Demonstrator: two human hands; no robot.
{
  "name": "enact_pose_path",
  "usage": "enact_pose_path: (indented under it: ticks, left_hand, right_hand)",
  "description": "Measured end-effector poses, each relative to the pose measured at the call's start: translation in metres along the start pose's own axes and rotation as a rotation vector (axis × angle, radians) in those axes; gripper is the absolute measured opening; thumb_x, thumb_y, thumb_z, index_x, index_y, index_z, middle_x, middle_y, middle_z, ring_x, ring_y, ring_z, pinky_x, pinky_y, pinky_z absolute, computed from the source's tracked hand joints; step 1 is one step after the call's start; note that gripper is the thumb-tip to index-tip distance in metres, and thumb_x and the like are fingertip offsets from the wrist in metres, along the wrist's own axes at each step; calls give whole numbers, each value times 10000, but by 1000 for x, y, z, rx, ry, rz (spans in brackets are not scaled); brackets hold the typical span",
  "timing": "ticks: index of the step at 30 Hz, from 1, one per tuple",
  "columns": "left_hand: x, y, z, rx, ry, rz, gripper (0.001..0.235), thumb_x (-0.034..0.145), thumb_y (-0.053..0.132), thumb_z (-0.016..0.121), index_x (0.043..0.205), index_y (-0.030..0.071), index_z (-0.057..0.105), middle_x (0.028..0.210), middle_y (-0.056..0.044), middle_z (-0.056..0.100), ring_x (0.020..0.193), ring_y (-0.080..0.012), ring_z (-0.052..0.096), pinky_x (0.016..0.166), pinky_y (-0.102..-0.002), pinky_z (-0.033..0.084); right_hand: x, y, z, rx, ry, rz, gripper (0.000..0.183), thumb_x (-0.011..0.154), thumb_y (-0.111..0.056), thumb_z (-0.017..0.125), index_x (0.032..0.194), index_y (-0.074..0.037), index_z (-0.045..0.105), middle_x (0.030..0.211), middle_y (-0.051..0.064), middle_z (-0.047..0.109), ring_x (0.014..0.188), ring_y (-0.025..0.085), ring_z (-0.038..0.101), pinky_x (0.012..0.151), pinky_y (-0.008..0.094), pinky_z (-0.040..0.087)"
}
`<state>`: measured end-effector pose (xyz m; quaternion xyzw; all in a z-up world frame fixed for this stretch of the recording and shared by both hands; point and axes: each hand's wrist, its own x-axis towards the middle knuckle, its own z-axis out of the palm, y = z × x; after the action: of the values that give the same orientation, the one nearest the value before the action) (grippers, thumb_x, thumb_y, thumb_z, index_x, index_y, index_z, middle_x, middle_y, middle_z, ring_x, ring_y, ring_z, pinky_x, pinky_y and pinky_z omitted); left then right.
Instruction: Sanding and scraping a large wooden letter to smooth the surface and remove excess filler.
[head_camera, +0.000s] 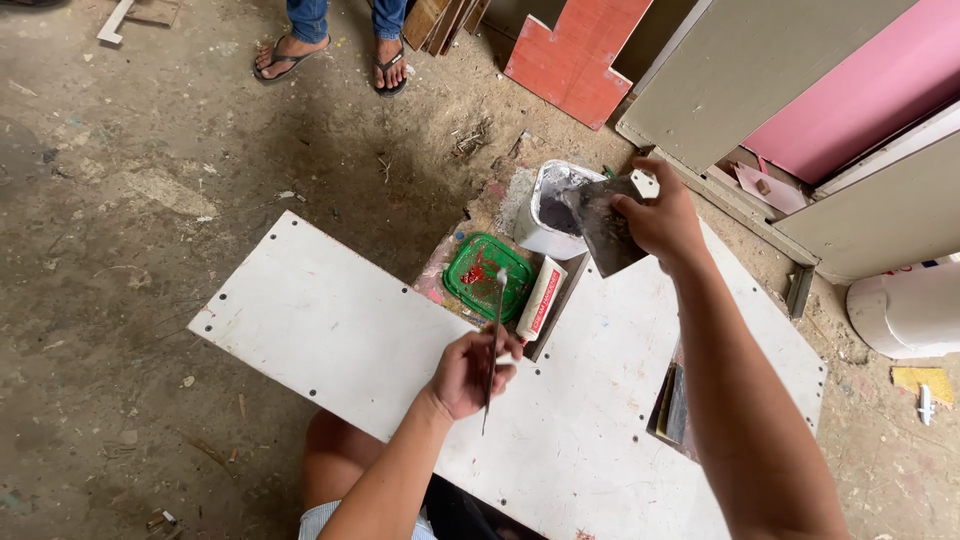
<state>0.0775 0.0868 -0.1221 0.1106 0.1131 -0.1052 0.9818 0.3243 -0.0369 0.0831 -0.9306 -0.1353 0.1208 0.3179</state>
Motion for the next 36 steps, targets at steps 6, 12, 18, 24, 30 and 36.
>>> enact_pose_path:
  ticks: [6,12,18,24,30,36]
  left_hand:
    - [-1,-11,-19,-14,-144,-81,144,883,273,501,869,132,477,710,-116,491,504,-204,547,383,-289,503]
    - [4,-9,-16,-9,-113,-69,174,867,304,488,835,133,479,616,-66,413,488,-191,506,390,-295,489]
    - [5,-11,-21,-24,-119,-75,187,865,314,495,833,130,480,605,-59,399,489,-185,503,401,-292,486]
    - [5,-10,-18,-35,-122,-88,187,863,314,501,832,131,483,601,-55,395,495,-185,507,421,-287,490]
    - [5,-8,-15,-35,-118,-103,182,862,311,505,833,132,486,598,-55,398,491,-185,513,432,-286,496]
    - [6,-9,-18,-32,-123,-101,192,864,318,503,835,128,487,596,-56,402,487,-184,514,428,-286,494]
  right_hand:
    - [0,16,29,414,15,218,490,948,-52,640,1417,-85,501,1175,383,610,943,406,687,704,429,593]
    - [8,24,38,462,13,258,397,929,-61,657,1315,-73,566,1137,355,623,854,317,679,563,327,598]
    - [10,28,37,438,26,259,334,903,-95,692,1226,-91,608,1082,340,634,855,336,669,553,345,614]
    - [9,38,44,454,16,270,315,890,-112,696,1195,-93,618,1025,298,630,820,304,651,507,313,604]
    - [17,62,55,533,27,271,278,913,-97,672,1177,-70,590,861,200,610,642,224,612,430,259,560]
    - [7,57,53,522,13,264,265,908,-87,676,1157,-56,592,813,191,595,591,212,589,394,250,523]
